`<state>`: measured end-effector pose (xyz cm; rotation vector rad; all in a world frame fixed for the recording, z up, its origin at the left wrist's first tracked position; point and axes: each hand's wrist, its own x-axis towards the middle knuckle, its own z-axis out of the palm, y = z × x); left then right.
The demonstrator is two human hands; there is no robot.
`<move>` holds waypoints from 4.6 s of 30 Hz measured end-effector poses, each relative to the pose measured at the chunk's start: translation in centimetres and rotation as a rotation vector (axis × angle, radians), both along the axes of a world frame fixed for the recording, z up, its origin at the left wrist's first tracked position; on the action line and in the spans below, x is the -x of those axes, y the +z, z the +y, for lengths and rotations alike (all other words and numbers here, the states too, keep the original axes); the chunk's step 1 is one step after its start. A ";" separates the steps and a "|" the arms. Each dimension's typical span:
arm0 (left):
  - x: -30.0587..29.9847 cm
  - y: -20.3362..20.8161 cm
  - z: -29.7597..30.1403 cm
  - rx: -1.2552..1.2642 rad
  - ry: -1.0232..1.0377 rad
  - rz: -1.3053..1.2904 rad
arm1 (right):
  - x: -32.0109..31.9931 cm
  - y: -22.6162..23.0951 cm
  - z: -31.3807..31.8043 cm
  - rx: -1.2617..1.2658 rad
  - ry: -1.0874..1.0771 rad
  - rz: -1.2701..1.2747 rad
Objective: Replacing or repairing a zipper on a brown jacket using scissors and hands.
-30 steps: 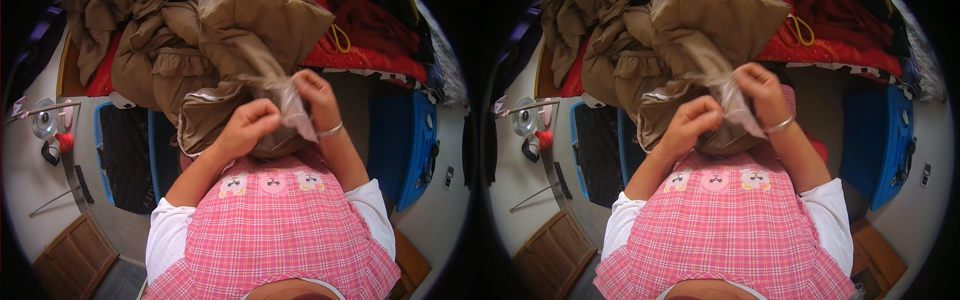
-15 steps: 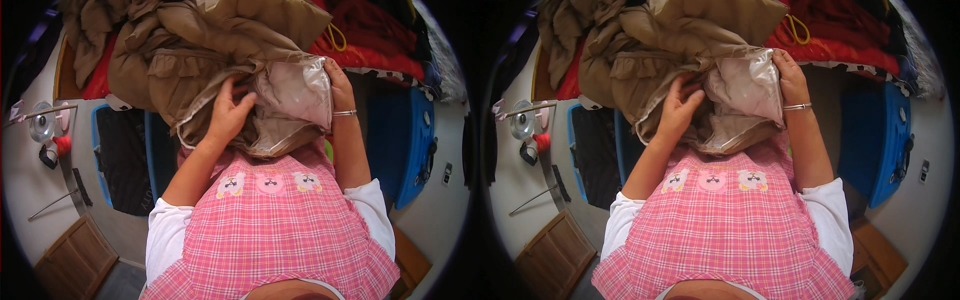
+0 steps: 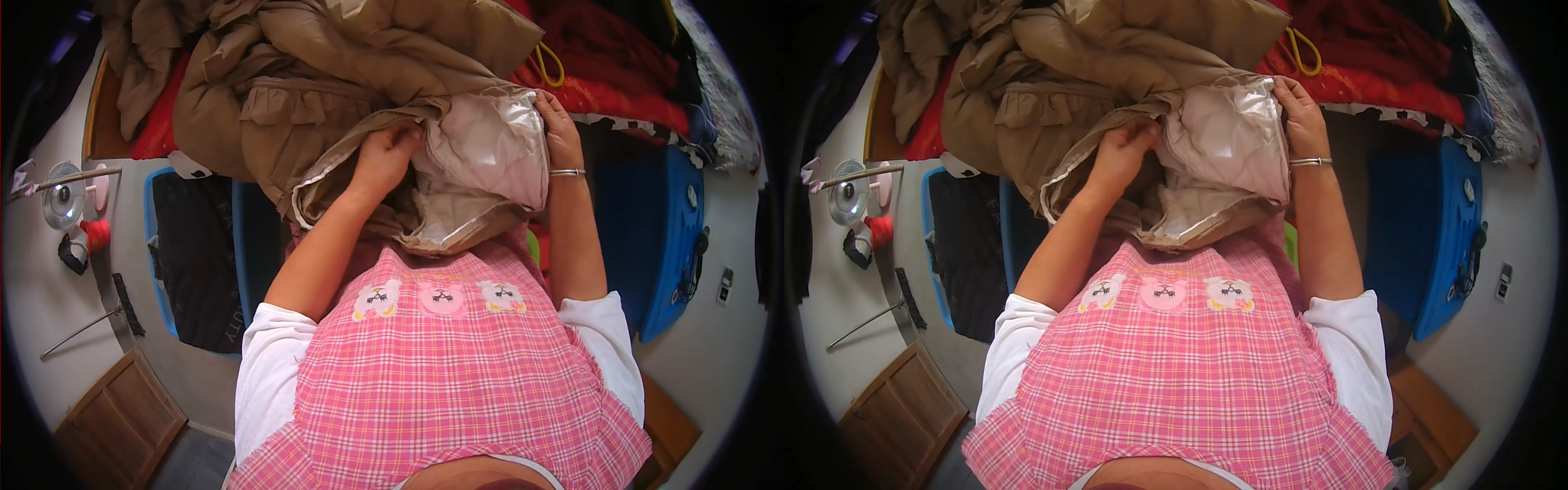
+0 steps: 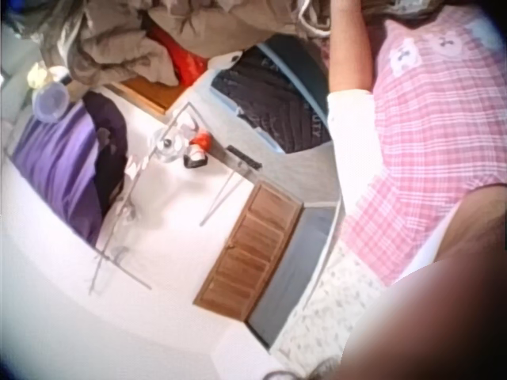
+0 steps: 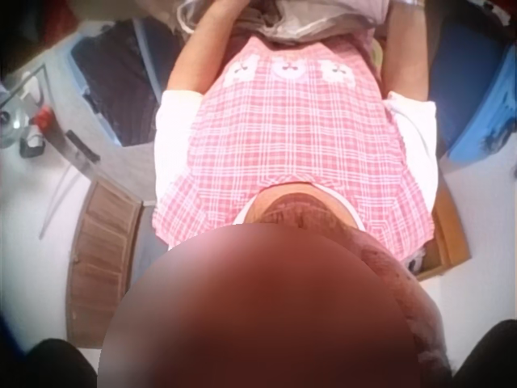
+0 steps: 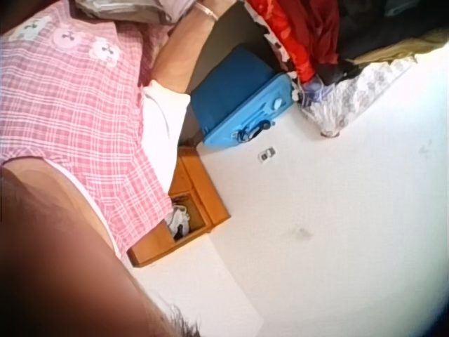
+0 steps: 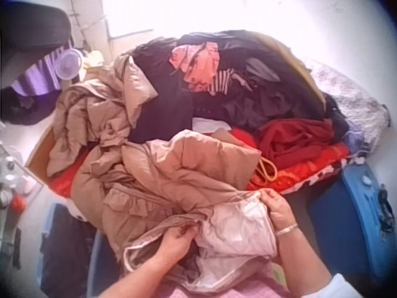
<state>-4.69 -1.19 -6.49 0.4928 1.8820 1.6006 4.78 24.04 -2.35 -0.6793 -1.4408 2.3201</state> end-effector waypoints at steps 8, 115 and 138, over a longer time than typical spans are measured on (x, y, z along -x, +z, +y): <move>-2.0 -0.5 0.5 0.244 -0.079 0.200 | -2.0 4.1 -4.9 -0.169 0.203 0.043; -2.3 8.7 -6.7 -0.119 0.041 0.197 | 4.8 6.9 -12.0 -1.581 0.538 0.269; 0.2 12.5 -12.4 0.203 -0.295 0.481 | -0.3 11.1 -7.2 -1.564 0.580 0.188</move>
